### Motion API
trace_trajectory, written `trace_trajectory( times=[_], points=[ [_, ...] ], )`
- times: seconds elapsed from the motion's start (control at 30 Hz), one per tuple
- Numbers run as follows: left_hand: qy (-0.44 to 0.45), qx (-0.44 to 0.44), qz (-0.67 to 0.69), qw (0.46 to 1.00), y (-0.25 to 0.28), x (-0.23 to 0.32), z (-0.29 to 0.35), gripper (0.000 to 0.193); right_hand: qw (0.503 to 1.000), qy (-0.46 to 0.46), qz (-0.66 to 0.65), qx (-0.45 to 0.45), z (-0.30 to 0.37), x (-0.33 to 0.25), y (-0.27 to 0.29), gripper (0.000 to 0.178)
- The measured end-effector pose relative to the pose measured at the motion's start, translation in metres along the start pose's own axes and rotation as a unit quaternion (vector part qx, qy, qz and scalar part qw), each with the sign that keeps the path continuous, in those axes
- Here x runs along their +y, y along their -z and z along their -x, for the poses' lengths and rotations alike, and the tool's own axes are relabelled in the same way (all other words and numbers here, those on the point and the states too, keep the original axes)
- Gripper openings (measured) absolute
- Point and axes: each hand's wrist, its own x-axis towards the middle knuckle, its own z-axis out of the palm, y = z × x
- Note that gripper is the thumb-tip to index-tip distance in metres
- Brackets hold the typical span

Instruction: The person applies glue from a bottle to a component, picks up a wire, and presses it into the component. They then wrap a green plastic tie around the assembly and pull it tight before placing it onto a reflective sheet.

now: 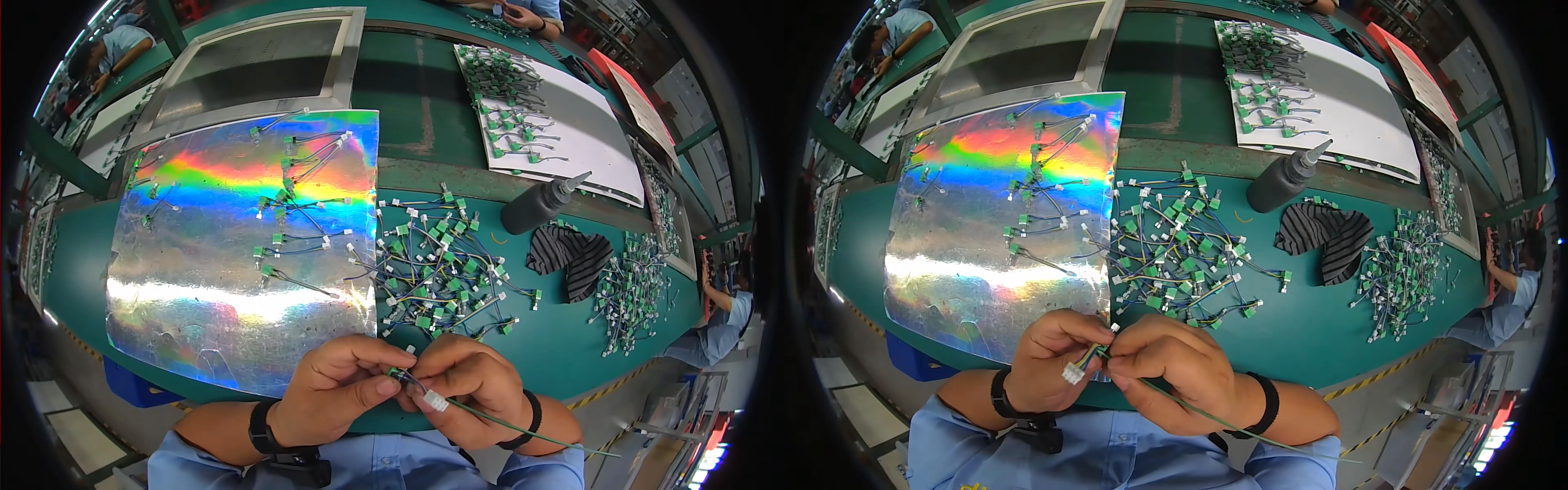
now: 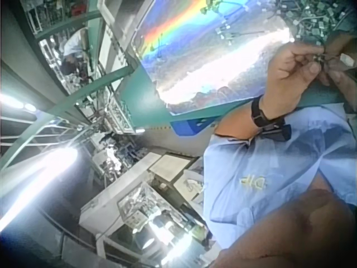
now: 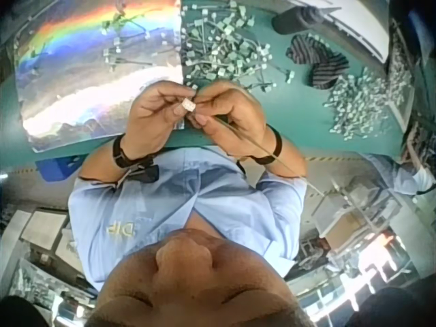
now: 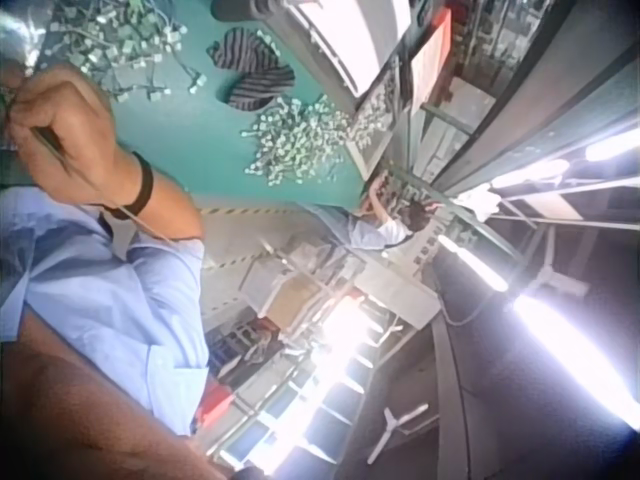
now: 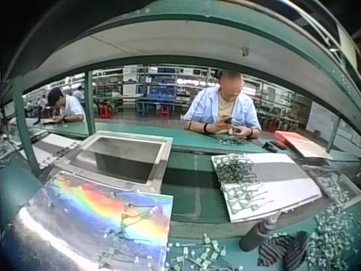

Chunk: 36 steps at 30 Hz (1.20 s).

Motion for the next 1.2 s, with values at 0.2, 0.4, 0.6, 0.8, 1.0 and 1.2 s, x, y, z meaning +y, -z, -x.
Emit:
trace_trajectory(
  times=[0.2, 0.4, 0.6, 0.8, 1.0, 1.2],
  points=[
    [-0.023, -0.035, -0.004, 0.999, 0.01, -0.003, 0.0, 0.025, 0.999, 0.014, 0.017, -0.024, -0.001, 0.001, 0.0, 0.015],
    [-0.026, -0.05, -0.01, 0.998, 0.01, -0.001, 0.0, 0.026, 0.999, 0.035, 0.013, -0.018, -0.003, 0.003, -0.001, 0.015],
    [-0.023, -0.05, 0.021, 0.998, 0.008, -0.004, -0.001, 0.026, 0.998, 0.043, -0.027, 0.038, -0.002, 0.002, -0.002, 0.018],
    [-0.006, -0.045, 0.012, 0.999, 0.007, -0.003, 0.0, 0.026, 1.0, 0.012, -0.023, 0.007, -0.001, 0.001, 0.001, 0.018],
    [0.009, -0.043, 0.01, 0.999, 0.009, -0.003, 0.0, 0.026, 1.0, 0.025, -0.008, -0.001, -0.003, 0.001, 0.002, 0.018],
    [0.019, -0.046, -0.009, 0.999, 0.012, -0.004, 0.001, 0.025, 0.999, 0.027, -0.028, 0.013, -0.003, 0.003, 0.0, 0.019]
  ],
)
